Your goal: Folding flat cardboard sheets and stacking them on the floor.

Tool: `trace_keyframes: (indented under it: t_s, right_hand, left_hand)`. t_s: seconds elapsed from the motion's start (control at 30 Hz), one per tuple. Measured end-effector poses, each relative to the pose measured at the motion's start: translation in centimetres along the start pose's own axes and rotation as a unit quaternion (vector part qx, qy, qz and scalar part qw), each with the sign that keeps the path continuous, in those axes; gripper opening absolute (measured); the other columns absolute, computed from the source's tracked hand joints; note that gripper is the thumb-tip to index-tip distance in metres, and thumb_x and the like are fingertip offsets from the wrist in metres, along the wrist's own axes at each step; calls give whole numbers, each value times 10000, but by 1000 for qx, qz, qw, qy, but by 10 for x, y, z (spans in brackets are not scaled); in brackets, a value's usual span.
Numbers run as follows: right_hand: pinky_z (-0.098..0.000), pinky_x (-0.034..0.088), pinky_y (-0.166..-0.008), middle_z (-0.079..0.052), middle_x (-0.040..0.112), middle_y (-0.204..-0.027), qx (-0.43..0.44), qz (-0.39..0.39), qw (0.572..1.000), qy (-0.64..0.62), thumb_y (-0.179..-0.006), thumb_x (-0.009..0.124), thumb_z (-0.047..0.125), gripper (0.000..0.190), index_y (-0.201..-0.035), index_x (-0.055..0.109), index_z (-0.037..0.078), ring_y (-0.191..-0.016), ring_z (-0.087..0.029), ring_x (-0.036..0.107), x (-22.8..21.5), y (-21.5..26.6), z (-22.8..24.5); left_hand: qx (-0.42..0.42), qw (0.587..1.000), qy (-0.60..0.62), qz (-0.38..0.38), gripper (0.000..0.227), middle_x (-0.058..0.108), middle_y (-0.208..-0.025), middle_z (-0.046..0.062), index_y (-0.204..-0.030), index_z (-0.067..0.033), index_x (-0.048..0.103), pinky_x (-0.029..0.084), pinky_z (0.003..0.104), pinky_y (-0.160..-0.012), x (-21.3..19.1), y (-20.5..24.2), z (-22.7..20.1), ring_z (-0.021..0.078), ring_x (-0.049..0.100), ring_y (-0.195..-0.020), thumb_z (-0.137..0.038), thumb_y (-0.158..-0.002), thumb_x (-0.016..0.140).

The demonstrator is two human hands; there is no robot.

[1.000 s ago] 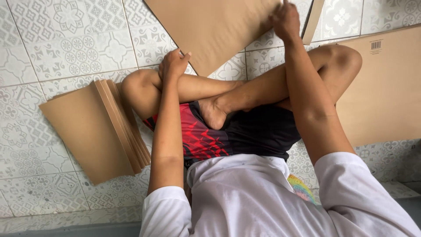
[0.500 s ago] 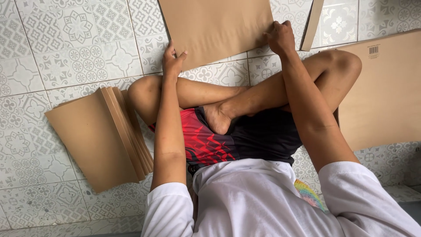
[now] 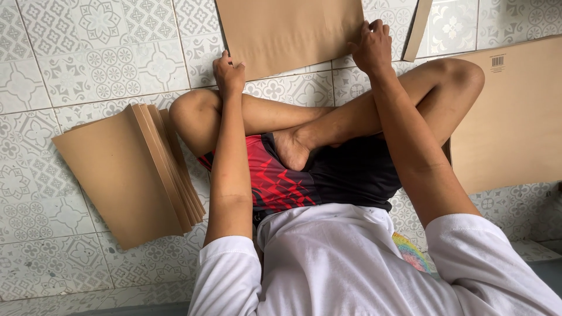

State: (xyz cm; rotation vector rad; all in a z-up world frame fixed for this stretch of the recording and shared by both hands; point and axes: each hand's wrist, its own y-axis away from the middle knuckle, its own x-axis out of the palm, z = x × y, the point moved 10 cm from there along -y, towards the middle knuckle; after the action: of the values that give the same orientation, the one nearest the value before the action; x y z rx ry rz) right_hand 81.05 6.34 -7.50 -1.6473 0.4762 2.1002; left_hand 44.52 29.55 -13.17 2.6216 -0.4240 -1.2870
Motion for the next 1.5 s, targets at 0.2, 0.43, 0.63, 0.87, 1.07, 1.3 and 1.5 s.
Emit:
trace_keyframes:
  t_s: [0.2,0.43,0.63,0.87,1.07,1.3,1.5]
  right_hand:
    - [-350,546,-662,-126,609,-867,-62,-168,976,-120,-917,658,-28,83,-971,720,-13,-791,-246,560,-66,11,29]
    - [-303,541,-515,-126,760,-770,-99,-126,966,-203,-878,700,-74,176,-1054,703,-69,-578,-211,692,-63,11,33]
    - [-352,454,-554,-67,630,-745,-29,-75,978,-195,-874,636,-39,99,-890,707,28,-598,-205,531,-28,21,10]
    - [-322,561,-603,-168,720,-898,-29,-98,968,-230,-900,686,2,186,-1056,756,-73,-687,-231,664,-27,25,10]
    - [-310,560,-619,-162,721,-918,-27,-83,967,-238,-901,684,-15,216,-1096,757,-72,-702,-216,664,-24,22,12]
    - [-312,578,-662,-164,725,-937,-19,-81,968,-237,-876,675,-37,246,-1107,755,-63,-735,-227,682,-22,21,11]
    - [-308,584,-654,-168,724,-933,-5,-78,966,-247,-913,691,8,216,-1104,744,-76,-736,-222,687,-17,20,8]
  left_hand:
    - [38,997,52,-31,459,598,-1156,48,-1289,-138,658,563,306,-870,-14,9,-14,148,650,-934,-81,-838,723]
    - [60,996,56,-37,394,640,-1121,23,-1230,-155,669,583,291,-834,-25,24,-30,137,658,-921,-27,-857,693]
    - [41,999,-23,-22,430,609,-1286,69,-1363,-109,614,522,359,-980,-25,36,-33,235,601,-1145,-81,-935,639]
    - [-14,999,-22,-42,208,700,-1124,123,-1091,-47,710,560,403,-915,-35,43,-30,278,632,-1110,-81,-909,615]
    - [-18,998,-20,-56,245,642,-1249,76,-1125,-75,724,540,358,-984,-22,31,-11,242,591,-1195,-111,-899,635]
    - [-40,997,-52,-26,454,550,-1267,114,-1396,-156,560,550,393,-962,-26,30,-18,246,622,-1136,-141,-948,638]
    - [-32,963,261,56,286,799,-1064,27,-1146,-77,750,594,212,-865,-48,49,-45,84,744,-977,-250,-936,659]
